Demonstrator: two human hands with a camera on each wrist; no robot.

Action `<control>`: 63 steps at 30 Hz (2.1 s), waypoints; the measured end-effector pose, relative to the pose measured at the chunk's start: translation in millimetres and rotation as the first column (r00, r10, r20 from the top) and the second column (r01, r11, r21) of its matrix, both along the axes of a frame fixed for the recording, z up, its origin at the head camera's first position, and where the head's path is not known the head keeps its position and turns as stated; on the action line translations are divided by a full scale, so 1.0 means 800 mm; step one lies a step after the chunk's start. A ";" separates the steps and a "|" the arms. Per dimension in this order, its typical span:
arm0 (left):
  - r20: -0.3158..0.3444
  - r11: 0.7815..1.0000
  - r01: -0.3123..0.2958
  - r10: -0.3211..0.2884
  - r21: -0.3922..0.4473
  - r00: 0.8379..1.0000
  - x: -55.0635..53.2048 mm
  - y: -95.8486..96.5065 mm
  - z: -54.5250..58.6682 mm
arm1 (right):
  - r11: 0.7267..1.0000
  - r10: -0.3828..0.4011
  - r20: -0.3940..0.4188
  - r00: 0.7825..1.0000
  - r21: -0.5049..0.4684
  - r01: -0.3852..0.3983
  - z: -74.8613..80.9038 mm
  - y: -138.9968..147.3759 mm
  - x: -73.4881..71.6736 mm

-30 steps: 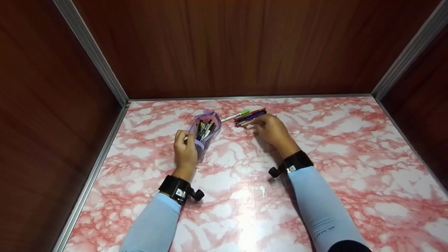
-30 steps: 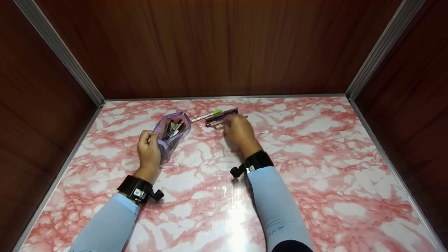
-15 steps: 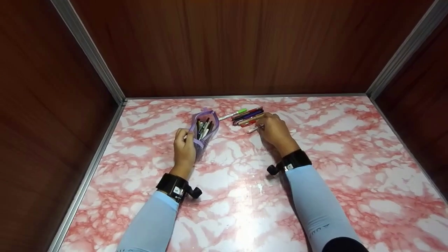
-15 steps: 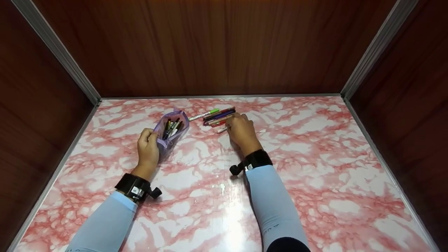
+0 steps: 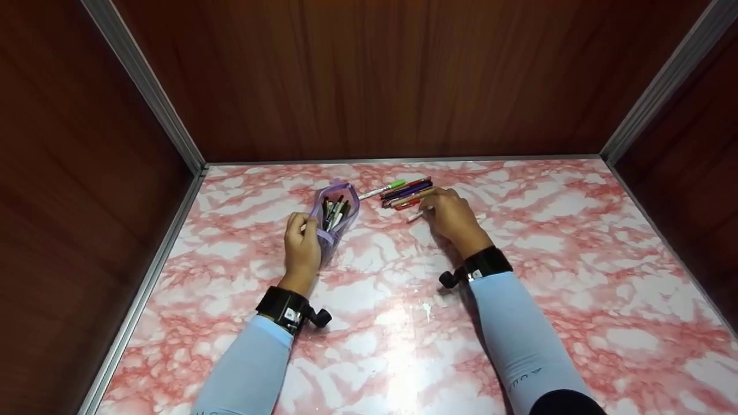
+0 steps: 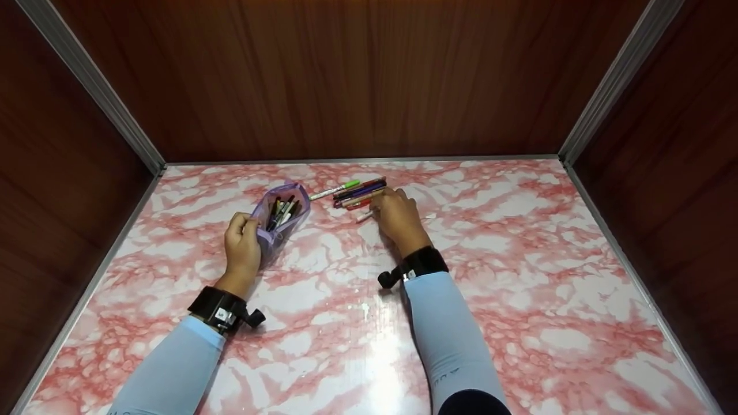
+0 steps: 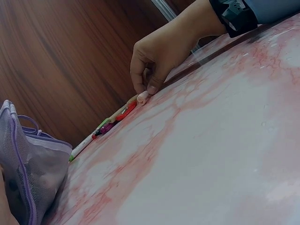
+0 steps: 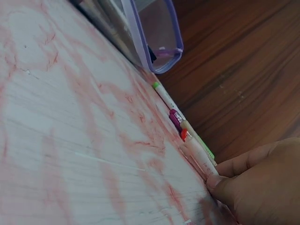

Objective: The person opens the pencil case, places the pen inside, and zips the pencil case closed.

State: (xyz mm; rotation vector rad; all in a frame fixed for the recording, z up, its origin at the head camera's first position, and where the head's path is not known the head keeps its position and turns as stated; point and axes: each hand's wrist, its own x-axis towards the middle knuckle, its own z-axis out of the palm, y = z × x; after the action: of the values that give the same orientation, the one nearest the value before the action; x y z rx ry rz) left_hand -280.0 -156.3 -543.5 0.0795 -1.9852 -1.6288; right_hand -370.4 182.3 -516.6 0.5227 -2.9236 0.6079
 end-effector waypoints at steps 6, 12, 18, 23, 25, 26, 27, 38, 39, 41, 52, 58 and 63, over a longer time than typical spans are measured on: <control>0.013 1.000 -0.004 0.004 -0.010 1.000 0.001 -0.001 0.000 | 0.999 0.022 -0.023 0.999 -0.041 -0.023 0.001 0.000 0.000; 0.014 1.000 -0.011 0.012 -0.019 1.000 0.001 -0.001 -0.001 | 0.993 0.034 -0.036 0.999 -0.112 -0.037 0.007 -0.003 0.001; 0.012 1.000 0.004 -0.004 0.011 1.000 0.000 -0.002 0.000 | 0.980 0.008 0.006 1.000 -0.198 -0.007 0.019 -0.011 0.004; 0.013 1.000 -0.003 0.003 0.007 1.000 0.000 -0.002 -0.002 | 0.934 -0.027 0.049 0.998 -0.354 0.042 0.028 -0.018 0.007; 0.014 1.000 -0.003 0.003 0.005 1.000 0.000 -0.002 -0.002 | 0.900 -0.036 0.050 0.998 -0.432 0.054 0.031 -0.021 0.007; 0.015 1.000 0.001 -0.001 0.007 1.000 -0.001 -0.002 -0.002 | 0.880 -0.039 0.046 0.998 -0.471 0.056 0.033 -0.023 0.007; 0.018 1.000 -0.001 0.001 0.001 1.000 -0.001 -0.001 -0.002 | 0.862 -0.046 0.041 0.998 -0.503 0.061 0.034 -0.024 0.007; 0.005 1.000 -0.005 0.005 0.002 1.000 -0.001 -0.002 -0.002 | 0.575 -0.027 0.148 0.989 -0.806 0.137 0.041 -0.051 0.003; 0.003 1.000 -0.005 0.005 0.002 1.000 -0.001 -0.002 -0.002 | 0.548 -0.015 0.166 0.986 -0.824 0.147 0.041 -0.055 0.003; -0.001 1.000 -0.001 0.001 0.011 1.000 -0.001 -0.001 -0.001 | 0.477 0.033 0.202 0.979 -0.864 0.162 0.042 -0.065 0.005; -0.033 0.999 0.004 -0.002 0.043 0.999 -0.001 0.002 -0.003 | 0.325 0.146 0.315 0.938 -0.911 0.255 0.043 -0.132 0.014; -0.052 0.999 0.002 0.001 0.055 0.999 -0.002 0.002 -0.004 | 0.257 0.193 0.352 0.916 -0.919 0.299 0.037 -0.166 0.022; -0.052 0.999 0.008 -0.005 0.050 0.999 -0.002 0.001 -0.003 | 0.235 0.244 0.416 0.876 -0.902 0.363 0.032 -0.188 0.028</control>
State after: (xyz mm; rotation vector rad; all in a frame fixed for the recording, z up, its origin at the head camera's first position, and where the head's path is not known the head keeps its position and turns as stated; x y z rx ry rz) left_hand -281.4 -155.6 -545.6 0.0488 -1.9077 -1.6682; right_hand -347.7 32.0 -490.9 0.0234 -2.0402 2.5992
